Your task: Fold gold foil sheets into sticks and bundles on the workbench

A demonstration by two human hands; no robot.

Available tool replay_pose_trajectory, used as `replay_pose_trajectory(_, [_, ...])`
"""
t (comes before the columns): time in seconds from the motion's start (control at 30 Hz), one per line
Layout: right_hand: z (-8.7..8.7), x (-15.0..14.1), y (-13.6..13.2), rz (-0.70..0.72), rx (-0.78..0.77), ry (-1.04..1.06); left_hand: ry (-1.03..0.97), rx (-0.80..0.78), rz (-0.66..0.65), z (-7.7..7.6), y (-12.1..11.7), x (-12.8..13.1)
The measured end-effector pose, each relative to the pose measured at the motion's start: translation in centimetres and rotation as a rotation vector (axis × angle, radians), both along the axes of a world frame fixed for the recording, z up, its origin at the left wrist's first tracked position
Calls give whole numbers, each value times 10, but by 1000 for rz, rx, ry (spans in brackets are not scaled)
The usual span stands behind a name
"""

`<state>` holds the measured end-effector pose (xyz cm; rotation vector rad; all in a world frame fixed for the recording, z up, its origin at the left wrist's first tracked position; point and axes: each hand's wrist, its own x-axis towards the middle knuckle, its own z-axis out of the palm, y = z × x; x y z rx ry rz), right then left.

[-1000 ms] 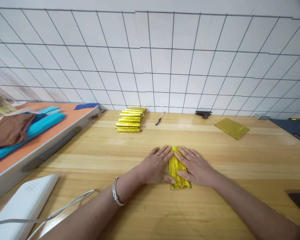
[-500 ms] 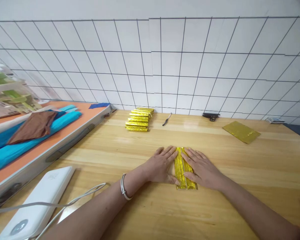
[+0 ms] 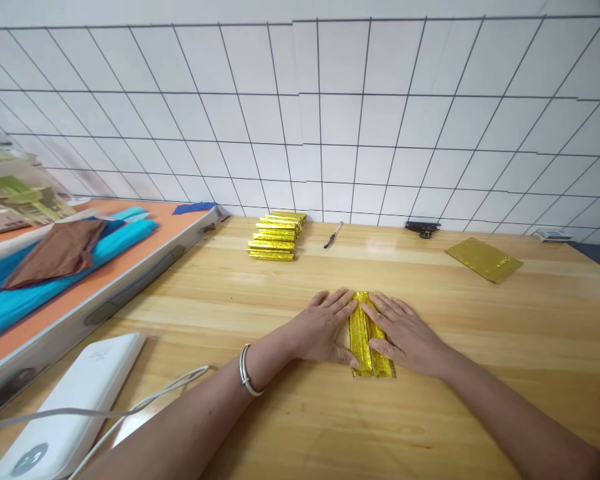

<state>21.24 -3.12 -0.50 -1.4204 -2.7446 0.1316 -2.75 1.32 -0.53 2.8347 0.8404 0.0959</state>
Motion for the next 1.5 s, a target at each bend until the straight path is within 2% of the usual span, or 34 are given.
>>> replay_pose_trajectory(0.47, [-6,1,2,29,27,-27,40,9,31,2,-8,3])
replay_pose_trajectory(0.87, [-2,0,1,26,-19,-13,104,-20,57,-3,-9,7])
replay_pose_trajectory(1.17, [-7,2,4,41,-48,-7,117,-50,61,-3,-9,8])
replay_pose_trajectory(1.5, [-3,1,2,42,-57,-11,183,-60,62,5,-7,9])
